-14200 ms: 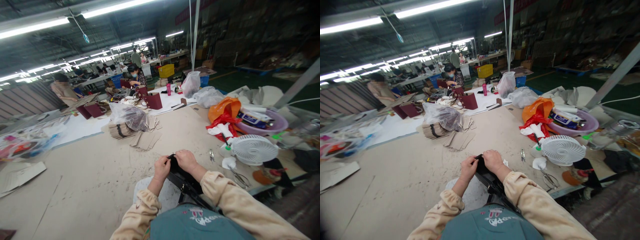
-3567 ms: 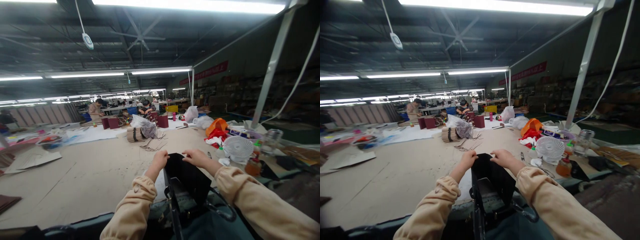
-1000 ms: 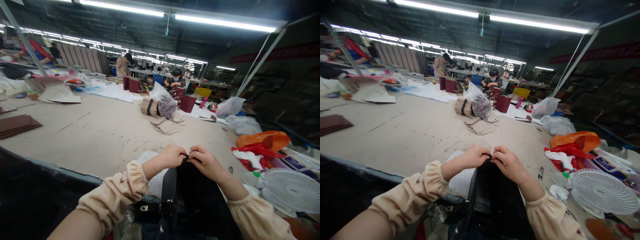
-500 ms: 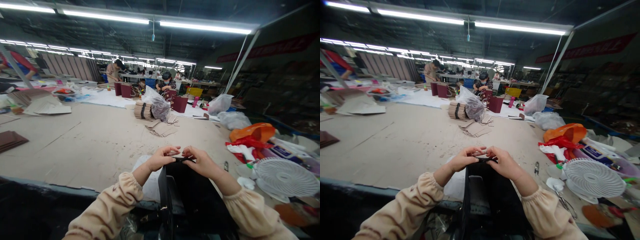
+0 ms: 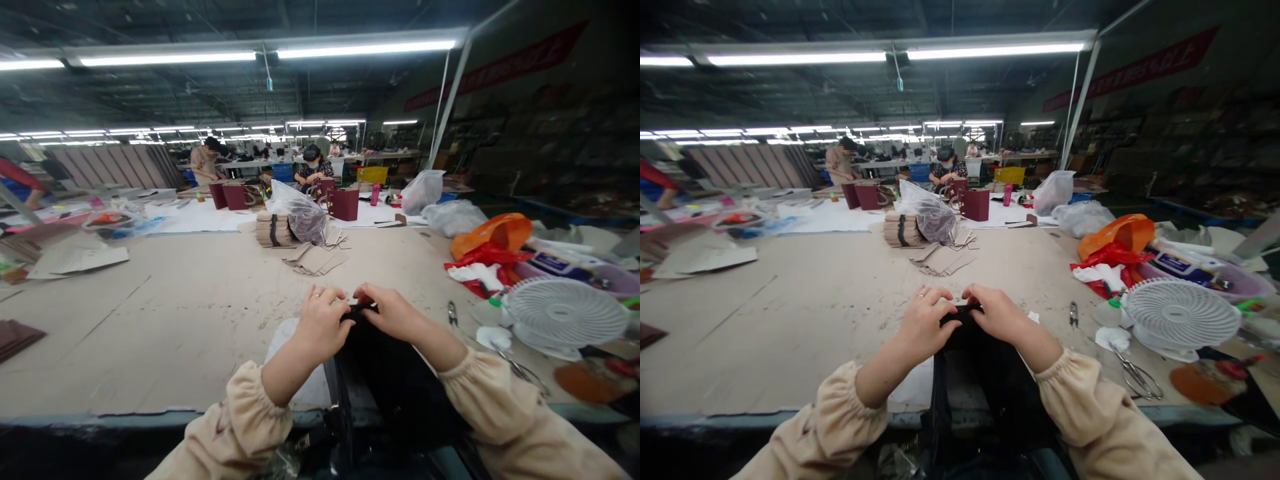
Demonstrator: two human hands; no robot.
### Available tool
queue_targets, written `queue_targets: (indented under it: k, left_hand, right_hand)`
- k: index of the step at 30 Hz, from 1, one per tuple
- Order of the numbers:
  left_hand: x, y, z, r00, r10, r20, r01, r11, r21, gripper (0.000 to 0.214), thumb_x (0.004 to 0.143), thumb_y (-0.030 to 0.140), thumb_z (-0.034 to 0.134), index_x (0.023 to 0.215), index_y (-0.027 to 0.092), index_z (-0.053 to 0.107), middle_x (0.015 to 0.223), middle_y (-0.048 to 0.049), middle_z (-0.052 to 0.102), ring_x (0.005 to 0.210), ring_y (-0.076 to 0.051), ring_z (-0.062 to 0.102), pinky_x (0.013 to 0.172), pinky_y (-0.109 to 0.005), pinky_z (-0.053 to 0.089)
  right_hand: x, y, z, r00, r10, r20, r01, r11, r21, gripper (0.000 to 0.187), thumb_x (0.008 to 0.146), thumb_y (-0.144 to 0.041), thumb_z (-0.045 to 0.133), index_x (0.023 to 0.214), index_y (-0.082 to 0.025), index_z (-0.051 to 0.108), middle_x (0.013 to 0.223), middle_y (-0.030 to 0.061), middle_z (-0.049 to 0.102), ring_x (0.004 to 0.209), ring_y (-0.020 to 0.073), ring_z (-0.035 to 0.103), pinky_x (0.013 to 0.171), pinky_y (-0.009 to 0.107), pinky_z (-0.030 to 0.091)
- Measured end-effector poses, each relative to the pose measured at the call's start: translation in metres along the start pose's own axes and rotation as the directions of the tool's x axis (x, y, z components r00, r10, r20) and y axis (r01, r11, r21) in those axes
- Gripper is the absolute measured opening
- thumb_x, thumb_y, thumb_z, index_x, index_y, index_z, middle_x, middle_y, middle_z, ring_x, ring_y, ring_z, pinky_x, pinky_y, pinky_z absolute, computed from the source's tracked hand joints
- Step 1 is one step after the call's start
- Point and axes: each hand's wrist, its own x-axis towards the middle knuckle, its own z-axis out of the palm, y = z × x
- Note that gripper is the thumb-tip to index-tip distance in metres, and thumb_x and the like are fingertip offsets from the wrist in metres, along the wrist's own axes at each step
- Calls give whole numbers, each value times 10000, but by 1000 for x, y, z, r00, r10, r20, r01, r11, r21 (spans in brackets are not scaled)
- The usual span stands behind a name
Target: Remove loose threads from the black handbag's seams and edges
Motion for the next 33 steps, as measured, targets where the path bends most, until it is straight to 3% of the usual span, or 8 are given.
queue_targets:
  k: [3, 9, 15, 24, 28, 33]
  left_hand:
    - [5, -5, 4, 999, 8, 41, -9, 1000, 23, 56, 698, 243, 682, 744, 215, 698, 993, -50, 618, 949, -236, 527, 966, -478, 339]
    - [8, -18, 15, 991, -127, 49, 135, 951, -278, 84, 731, 136, 616, 690, 189, 665, 794, -7, 660, 766, -133, 598, 758, -262, 470]
    - [6, -18, 18, 986, -168, 19, 165, 933, -320, 99, 710, 98, 621, 650, 177, 627, 774, -5, 675, 765, -129, 613, 756, -251, 468]
    - [8, -20, 19, 982, -180, 51, 187, 949, -254, 83, 734, 131, 604, 682, 188, 636, 782, -8, 680, 765, -141, 614, 750, -270, 473]
    - [8, -20, 17, 992, -122, 36, 127, 944, -304, 83, 727, 135, 621, 681, 195, 658, 806, -12, 680, 780, -133, 620, 774, -261, 487]
    - [7, -19, 8, 998, -7, 57, 25, 942, -334, 99, 714, 113, 627, 730, 192, 684, 981, -41, 655, 894, -132, 617, 849, -257, 472]
  right_hand:
    - [1, -1, -1, 1000, -14, -3, 14, 1000, -19, 276, 702, -86, 519, 946, -213, 541, 817, 1, 626, 760, 136, 580, 701, 266, 441]
    - [2, 2, -2, 999, -30, 17, 31, 998, -51, 160, 740, -180, 596, 897, -203, 616, 805, 9, 656, 751, 143, 589, 698, 265, 441]
    - [4, 3, -4, 994, -104, 40, 106, 993, -57, 134, 780, -211, 589, 881, -216, 677, 813, 17, 675, 776, 143, 607, 729, 260, 449]
    - [4, 5, -3, 995, -97, 26, 99, 994, -53, 128, 791, -242, 590, 865, -228, 694, 786, 11, 678, 755, 139, 610, 715, 255, 453]
    - [6, 4, -3, 998, -70, 8, 70, 996, -54, 115, 772, -211, 604, 847, -217, 690, 801, 10, 681, 769, 140, 611, 728, 253, 453]
    - [5, 1, 0, 999, -23, 23, 25, 997, -71, 134, 754, -181, 613, 861, -205, 691, 817, 12, 688, 779, 142, 611, 734, 254, 447]
